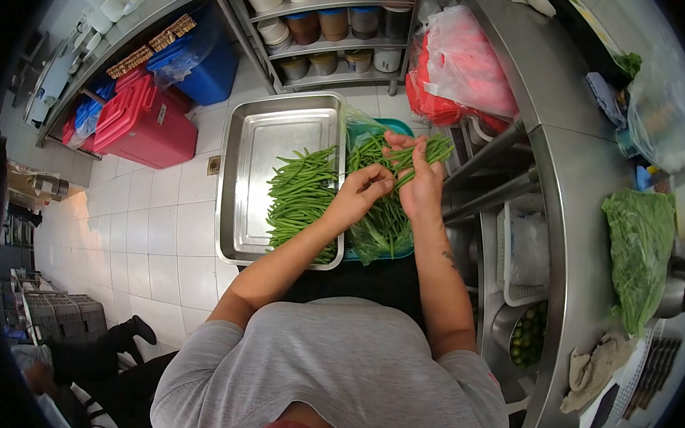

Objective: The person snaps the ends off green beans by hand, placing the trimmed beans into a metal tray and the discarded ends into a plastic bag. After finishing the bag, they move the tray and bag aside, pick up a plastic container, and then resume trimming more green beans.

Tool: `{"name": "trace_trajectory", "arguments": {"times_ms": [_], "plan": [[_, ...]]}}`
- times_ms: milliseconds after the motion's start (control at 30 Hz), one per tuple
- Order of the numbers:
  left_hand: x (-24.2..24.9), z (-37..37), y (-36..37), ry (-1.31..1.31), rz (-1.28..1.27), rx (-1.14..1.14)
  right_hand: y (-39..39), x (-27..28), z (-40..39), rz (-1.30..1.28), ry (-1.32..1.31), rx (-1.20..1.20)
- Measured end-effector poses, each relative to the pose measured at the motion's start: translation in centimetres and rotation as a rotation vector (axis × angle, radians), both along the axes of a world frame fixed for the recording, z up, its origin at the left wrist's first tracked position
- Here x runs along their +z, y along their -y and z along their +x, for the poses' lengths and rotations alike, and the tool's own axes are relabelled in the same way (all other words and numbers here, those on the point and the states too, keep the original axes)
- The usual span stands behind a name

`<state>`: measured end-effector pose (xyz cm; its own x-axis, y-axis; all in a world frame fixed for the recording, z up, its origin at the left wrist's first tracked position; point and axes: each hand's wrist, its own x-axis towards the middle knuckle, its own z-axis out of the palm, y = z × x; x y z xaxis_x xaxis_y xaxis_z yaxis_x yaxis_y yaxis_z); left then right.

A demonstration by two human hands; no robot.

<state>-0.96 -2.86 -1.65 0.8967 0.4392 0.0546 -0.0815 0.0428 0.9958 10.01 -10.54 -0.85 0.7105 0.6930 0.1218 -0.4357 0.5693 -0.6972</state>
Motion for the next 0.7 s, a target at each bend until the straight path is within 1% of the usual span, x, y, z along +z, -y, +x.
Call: {"name": "trace_trajectory", "arguments": {"times_ms": [100,200,267,300,400,500,600,700], "plan": [[-0.4,0.3,-0.3,-0.044,0.005,0.026,-0.2,0.2,-1.0,-0.036,0.048,-0.018],[-0.7,0.8,0.1,-0.131,-0.096,0.164,-0.6,0.2,-2.2,-0.071,0.106,-0.066],[-0.9,1.3,0.0,-0.153,-0.442,0.225,-0.9,0.4,-3.1,-0.091,0.132,-0.106],[-1.1,1.4,-0.1,-0.161,-0.614,0.255,-0.9,1.1,-3.5,-0.037,0.077,-0.086],[-2.2,1.2,-0.9,-0.241,-0.397,0.195,-1.0,1.6,-3.4,-0.037,0.096,-0.051],[-1.9,0.5,-1.6,-0.284,0.282,0.297,-0.9,0.8,-2.0,-0.035,0.080,-0.055],[-1.5,0.3,-1.9,0.028,0.283,0.445,-0.6,0.7,-1.6,-0.066,0.053,-0.056],[1.6,0.0,-1.9,0.109,0.463,0.376,-0.6,0.5,-1.5,-0.063,0.072,-0.035]]}}
